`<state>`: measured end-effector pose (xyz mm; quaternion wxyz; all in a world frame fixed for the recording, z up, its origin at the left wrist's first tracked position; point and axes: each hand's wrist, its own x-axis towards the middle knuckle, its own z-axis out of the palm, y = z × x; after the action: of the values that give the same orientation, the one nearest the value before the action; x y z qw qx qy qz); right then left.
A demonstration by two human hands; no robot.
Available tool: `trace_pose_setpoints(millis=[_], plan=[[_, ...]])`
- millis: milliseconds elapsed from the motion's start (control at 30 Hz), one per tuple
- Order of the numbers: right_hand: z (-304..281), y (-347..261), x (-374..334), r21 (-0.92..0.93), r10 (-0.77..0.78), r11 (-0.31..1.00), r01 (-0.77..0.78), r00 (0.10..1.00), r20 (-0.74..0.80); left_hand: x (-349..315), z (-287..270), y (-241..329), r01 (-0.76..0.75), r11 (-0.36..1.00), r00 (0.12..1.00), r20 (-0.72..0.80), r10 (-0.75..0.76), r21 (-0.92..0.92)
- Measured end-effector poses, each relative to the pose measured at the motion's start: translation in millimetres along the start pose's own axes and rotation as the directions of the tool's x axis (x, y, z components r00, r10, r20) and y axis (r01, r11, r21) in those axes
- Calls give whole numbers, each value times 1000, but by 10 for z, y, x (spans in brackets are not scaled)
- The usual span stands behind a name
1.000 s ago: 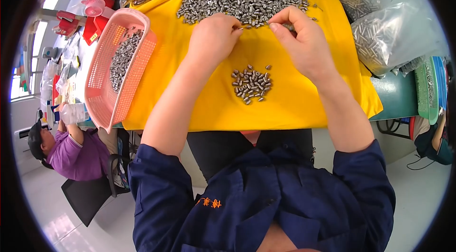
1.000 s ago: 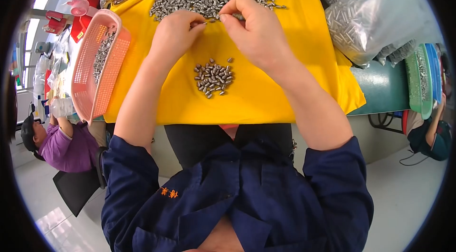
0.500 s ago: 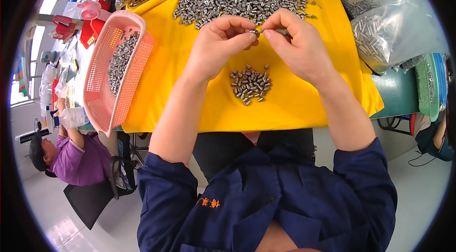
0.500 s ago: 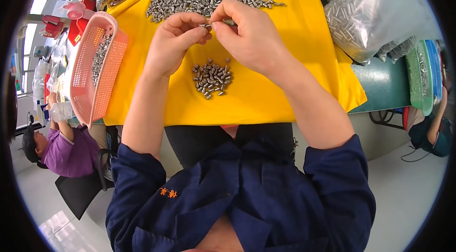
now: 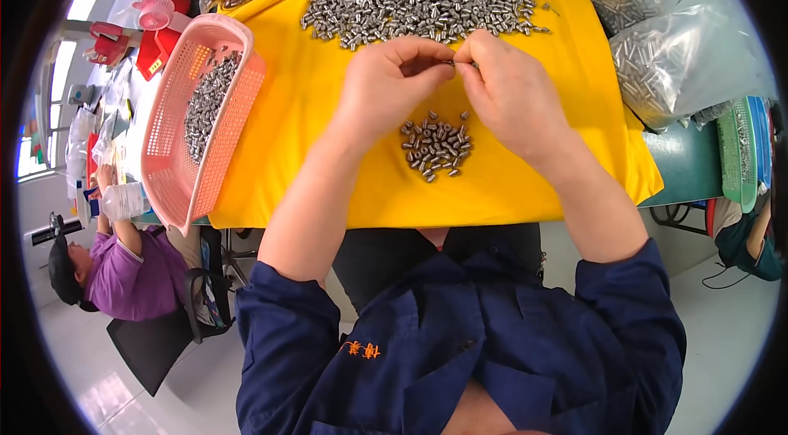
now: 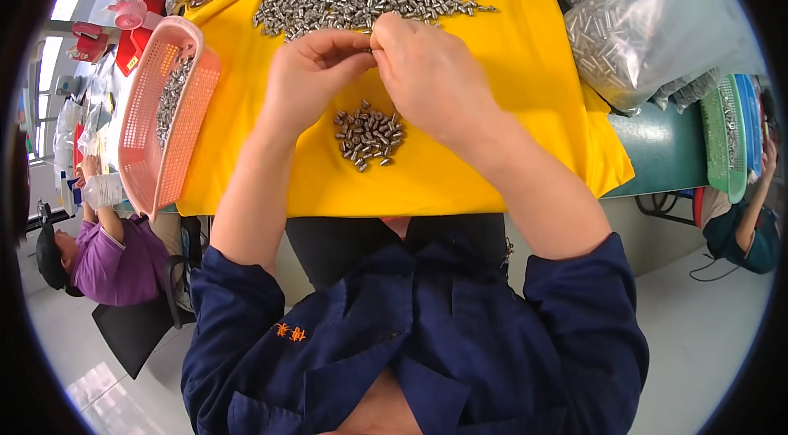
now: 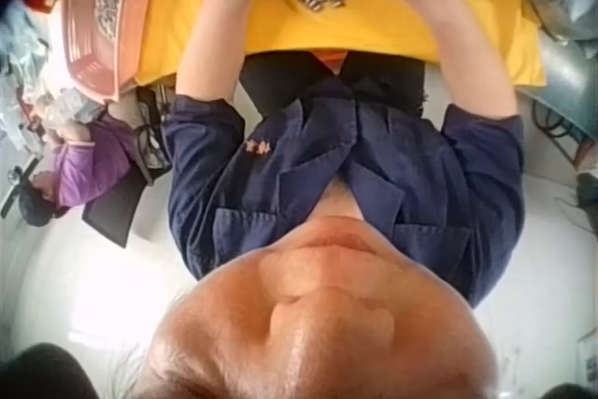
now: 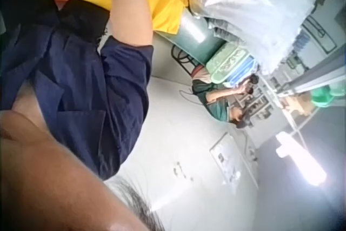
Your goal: Sorting and inspecting small metal hardware components on a workbench.
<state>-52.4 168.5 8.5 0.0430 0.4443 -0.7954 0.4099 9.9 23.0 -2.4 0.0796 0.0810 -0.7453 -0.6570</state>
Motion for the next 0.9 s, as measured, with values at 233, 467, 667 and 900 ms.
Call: trace_pose_setpoints(millis=[233, 467, 667, 900], plan=[[-79, 22, 37, 90, 119, 990, -113, 990, -73, 54, -148, 3, 70, 980, 993, -107, -51, 184], [-73, 11, 54, 373, 212, 903, -212, 976, 41, 36, -207, -79, 182, 819, 982, 142, -123, -544], [-52, 27, 48, 494, 184, 851, -177, 982, 35, 29, -151, -57, 192, 711, 970, 239, -35, -677], [-78, 2, 49, 432, 127, 892, -135, 991, 47, 8, -128, -56, 176, 736, 977, 209, -48, -653]])
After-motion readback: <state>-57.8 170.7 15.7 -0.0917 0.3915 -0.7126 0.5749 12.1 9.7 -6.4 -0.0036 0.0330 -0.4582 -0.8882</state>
